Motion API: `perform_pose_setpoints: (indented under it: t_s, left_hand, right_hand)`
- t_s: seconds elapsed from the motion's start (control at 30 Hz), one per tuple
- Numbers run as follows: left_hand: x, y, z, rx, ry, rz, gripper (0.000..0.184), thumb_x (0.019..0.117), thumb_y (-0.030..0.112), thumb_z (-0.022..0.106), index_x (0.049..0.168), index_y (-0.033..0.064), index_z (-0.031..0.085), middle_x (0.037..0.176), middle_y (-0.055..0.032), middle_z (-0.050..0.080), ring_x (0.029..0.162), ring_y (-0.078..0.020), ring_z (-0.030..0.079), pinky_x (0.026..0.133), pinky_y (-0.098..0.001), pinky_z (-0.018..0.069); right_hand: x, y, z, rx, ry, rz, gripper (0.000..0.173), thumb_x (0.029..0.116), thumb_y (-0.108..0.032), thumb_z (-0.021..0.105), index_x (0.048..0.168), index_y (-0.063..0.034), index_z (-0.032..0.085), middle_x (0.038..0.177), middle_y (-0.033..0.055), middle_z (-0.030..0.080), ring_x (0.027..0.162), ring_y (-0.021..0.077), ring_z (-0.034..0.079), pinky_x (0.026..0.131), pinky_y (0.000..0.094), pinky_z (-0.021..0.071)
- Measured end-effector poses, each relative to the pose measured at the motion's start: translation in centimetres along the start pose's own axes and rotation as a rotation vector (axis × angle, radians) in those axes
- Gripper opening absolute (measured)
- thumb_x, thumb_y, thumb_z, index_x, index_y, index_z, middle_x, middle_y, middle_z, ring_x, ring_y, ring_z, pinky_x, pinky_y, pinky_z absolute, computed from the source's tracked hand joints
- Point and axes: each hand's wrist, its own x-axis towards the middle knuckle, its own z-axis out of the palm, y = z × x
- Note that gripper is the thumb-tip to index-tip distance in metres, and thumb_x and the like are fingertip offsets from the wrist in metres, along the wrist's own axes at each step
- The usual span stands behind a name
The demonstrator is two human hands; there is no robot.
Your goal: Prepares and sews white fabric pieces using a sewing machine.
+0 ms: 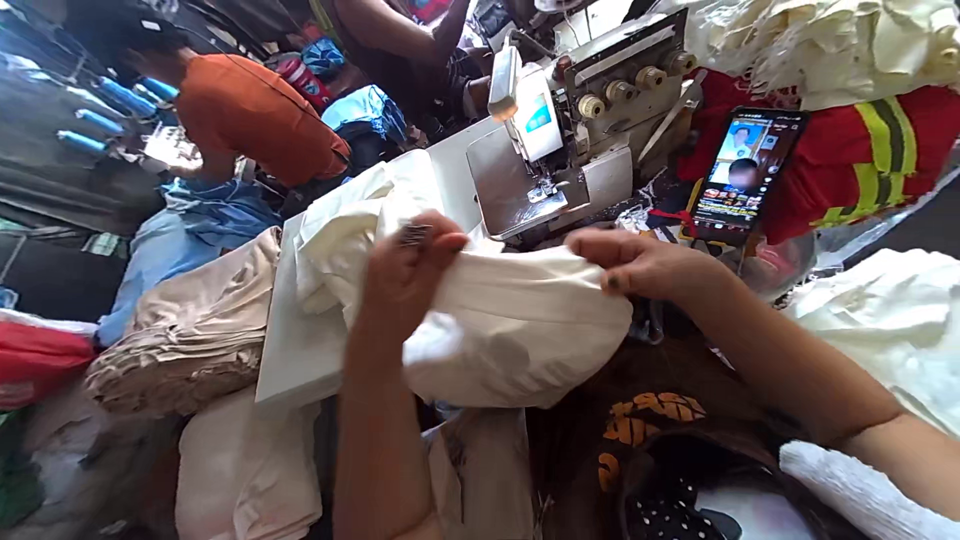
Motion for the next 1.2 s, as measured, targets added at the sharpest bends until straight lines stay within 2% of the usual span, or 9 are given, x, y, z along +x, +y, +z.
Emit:
perform_pose_setpoints:
  t_s: [0.13, 0.3, 0.47, 0.57, 0.7, 0.83, 0.93, 1.1, 1.2]
  left_hand:
    - [-2.0, 0.7, -8.7, 0.119, 0.274, 0.208, 0.019, 0.1065, 0.025, 0.055, 0.114, 0.0108, 0.065, 0.103, 0.0072, 0.066, 0.094, -0.0024, 0.064, 0.083, -0.0234, 0.0538]
    - [-1.7, -4.6, -13.6, 0.794, 0.703, 0.197, 0.027, 0.1096, 0.019, 0.050, 0.116, -0.0027, 0.065, 0.105, -0.0141, 0.067, 0.098, -0.0193, 0.065, 0.089, -0.0347, 0.0525]
    - [1.2, -7.7, -7.6, 0.975, 0.213, -0.328, 0.047, 0.1103, 0.033, 0.042, 0.128, -0.0085, 0.056, 0.131, -0.0377, 0.055, 0.116, -0.0601, 0.056, 0.092, -0.0755, 0.0442]
    - [0.9, -10.2, -1.0, 0.643, 0.064, -0.199, 0.041, 0.0975, 0.023, 0.070, 0.129, -0.0020, 0.064, 0.133, -0.0266, 0.061, 0.121, -0.0470, 0.059, 0.103, -0.0668, 0.0441]
    - [2.2, -8.3, 7.2, 0.189, -0.206, -0.015, 0.066, 0.0838, 0.036, 0.083, 0.138, 0.0052, 0.061, 0.136, -0.0118, 0.064, 0.130, -0.0289, 0.057, 0.112, -0.0585, 0.0395]
    - [4.5, -6.2, 8.0, -0.085, -0.335, -0.046, 0.035, 0.0799, 0.014, 0.085, 0.110, 0.0029, 0.071, 0.103, -0.0068, 0.071, 0.091, -0.0121, 0.067, 0.083, -0.0334, 0.0562]
    - [5.6, -7.5, 7.8, -0.234, -0.197, -0.085, 0.021, 0.0783, 0.001, 0.079, 0.094, 0.0028, 0.065, 0.086, 0.0007, 0.064, 0.073, -0.0006, 0.058, 0.068, -0.0184, 0.0509]
    - [3.2, -7.5, 9.1, -0.186, -0.135, 0.083, 0.008, 0.0849, -0.003, 0.068, 0.084, 0.0038, 0.065, 0.099, -0.0069, 0.060, 0.090, -0.0121, 0.061, 0.078, -0.0257, 0.0543]
    - [-0.3, -7.4, 10.9, -0.121, -0.196, 0.018, 0.015, 0.0861, -0.002, 0.074, 0.100, 0.0011, 0.069, 0.109, -0.0103, 0.065, 0.099, -0.0160, 0.065, 0.086, -0.0323, 0.0582]
  right_hand:
    - [-2.1, 0.5, -2.6, -0.108, -0.116, 0.189, 0.025, 0.0853, -0.028, 0.076, 0.098, -0.0081, 0.068, 0.080, -0.0089, 0.069, 0.073, -0.0042, 0.065, 0.066, 0.0152, 0.0550]
    - [-1.6, -1.2, -4.0, 0.059, 0.368, 0.048, 0.036, 0.0809, -0.034, 0.082, 0.112, -0.0215, 0.068, 0.097, -0.0105, 0.075, 0.086, 0.0015, 0.070, 0.077, 0.0234, 0.0605]
    - [2.8, 3.0, -3.9, 0.350, 0.567, 0.027, 0.027, 0.0902, -0.005, 0.061, 0.116, -0.0125, 0.059, 0.097, 0.0018, 0.073, 0.084, 0.0125, 0.071, 0.075, 0.0347, 0.0621]
    - [3.6, 5.2, -2.9, 0.291, 0.577, 0.099, 0.028, 0.0922, 0.008, 0.059, 0.115, -0.0067, 0.062, 0.094, 0.0038, 0.072, 0.077, 0.0094, 0.068, 0.070, 0.0289, 0.0599]
    - [2.4, 5.2, -1.9, 0.074, 0.409, -0.004, 0.041, 0.0896, 0.014, 0.057, 0.126, -0.0049, 0.064, 0.111, 0.0053, 0.073, 0.095, 0.0103, 0.069, 0.084, 0.0297, 0.0591]
    - [0.8, 3.7, -1.9, -0.159, 0.297, -0.121, 0.042, 0.0915, 0.011, 0.053, 0.130, -0.0025, 0.065, 0.126, 0.0057, 0.069, 0.099, 0.0080, 0.067, 0.086, 0.0262, 0.0576]
    - [0.0, 4.3, -2.6, -0.145, 0.420, -0.022, 0.062, 0.0874, 0.015, 0.057, 0.143, -0.0131, 0.050, 0.138, 0.0053, 0.060, 0.084, 0.0106, 0.069, 0.074, 0.0290, 0.0612]
    - [-0.8, 7.0, -3.0, -0.060, 0.481, 0.148, 0.065, 0.0833, 0.015, 0.060, 0.142, -0.0110, 0.050, 0.132, 0.0086, 0.061, 0.088, 0.0146, 0.068, 0.073, 0.0318, 0.0601]
    - [-1.3, 8.1, -2.9, -0.165, 0.387, 0.316, 0.057, 0.0852, 0.011, 0.061, 0.139, -0.0063, 0.052, 0.119, 0.0127, 0.065, 0.087, 0.0165, 0.067, 0.074, 0.0338, 0.0581]
